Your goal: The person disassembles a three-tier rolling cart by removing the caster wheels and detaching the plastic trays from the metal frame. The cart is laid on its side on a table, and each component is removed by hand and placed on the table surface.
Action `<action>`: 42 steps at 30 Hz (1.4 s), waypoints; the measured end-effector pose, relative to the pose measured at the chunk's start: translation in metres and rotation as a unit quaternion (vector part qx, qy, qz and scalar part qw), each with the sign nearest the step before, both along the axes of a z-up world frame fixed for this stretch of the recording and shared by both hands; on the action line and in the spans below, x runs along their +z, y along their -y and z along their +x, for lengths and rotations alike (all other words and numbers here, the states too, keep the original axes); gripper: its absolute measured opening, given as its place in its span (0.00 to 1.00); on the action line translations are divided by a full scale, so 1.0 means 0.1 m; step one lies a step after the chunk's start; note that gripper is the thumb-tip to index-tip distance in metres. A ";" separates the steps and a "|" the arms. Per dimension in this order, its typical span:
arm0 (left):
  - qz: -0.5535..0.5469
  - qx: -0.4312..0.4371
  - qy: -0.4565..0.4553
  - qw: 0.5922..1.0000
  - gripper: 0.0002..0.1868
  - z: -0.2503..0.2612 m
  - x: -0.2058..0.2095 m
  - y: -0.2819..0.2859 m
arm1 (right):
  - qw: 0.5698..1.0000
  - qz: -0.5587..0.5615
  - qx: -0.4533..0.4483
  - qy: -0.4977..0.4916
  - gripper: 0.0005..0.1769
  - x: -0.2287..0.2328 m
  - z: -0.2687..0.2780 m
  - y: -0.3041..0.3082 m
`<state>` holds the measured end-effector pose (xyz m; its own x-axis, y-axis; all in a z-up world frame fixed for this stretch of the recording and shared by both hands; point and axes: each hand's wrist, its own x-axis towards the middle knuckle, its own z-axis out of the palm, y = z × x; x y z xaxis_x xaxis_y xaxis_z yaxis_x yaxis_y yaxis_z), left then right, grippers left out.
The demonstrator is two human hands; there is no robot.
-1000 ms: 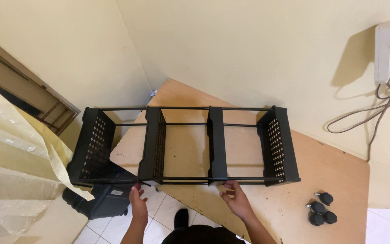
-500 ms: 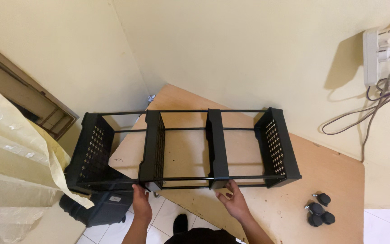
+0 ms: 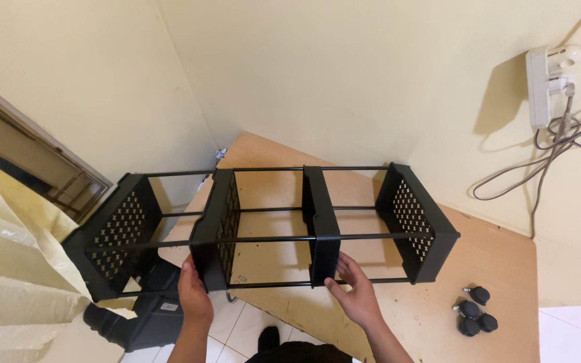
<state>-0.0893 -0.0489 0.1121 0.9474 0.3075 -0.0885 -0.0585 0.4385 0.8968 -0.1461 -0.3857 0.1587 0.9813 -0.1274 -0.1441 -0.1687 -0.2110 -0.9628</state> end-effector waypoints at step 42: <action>0.604 -0.009 -0.074 0.793 0.46 2.05 1.05 -0.09 | 0.984 -0.136 0.089 0.070 0.43 0.81 1.32 -0.19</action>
<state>0.1156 -0.0399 0.2166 0.9595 0.2391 0.1489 0.0837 -0.7468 0.6597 -0.0139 -0.3670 0.2394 0.9994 0.0330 0.0104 0.0249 -0.4792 -0.8773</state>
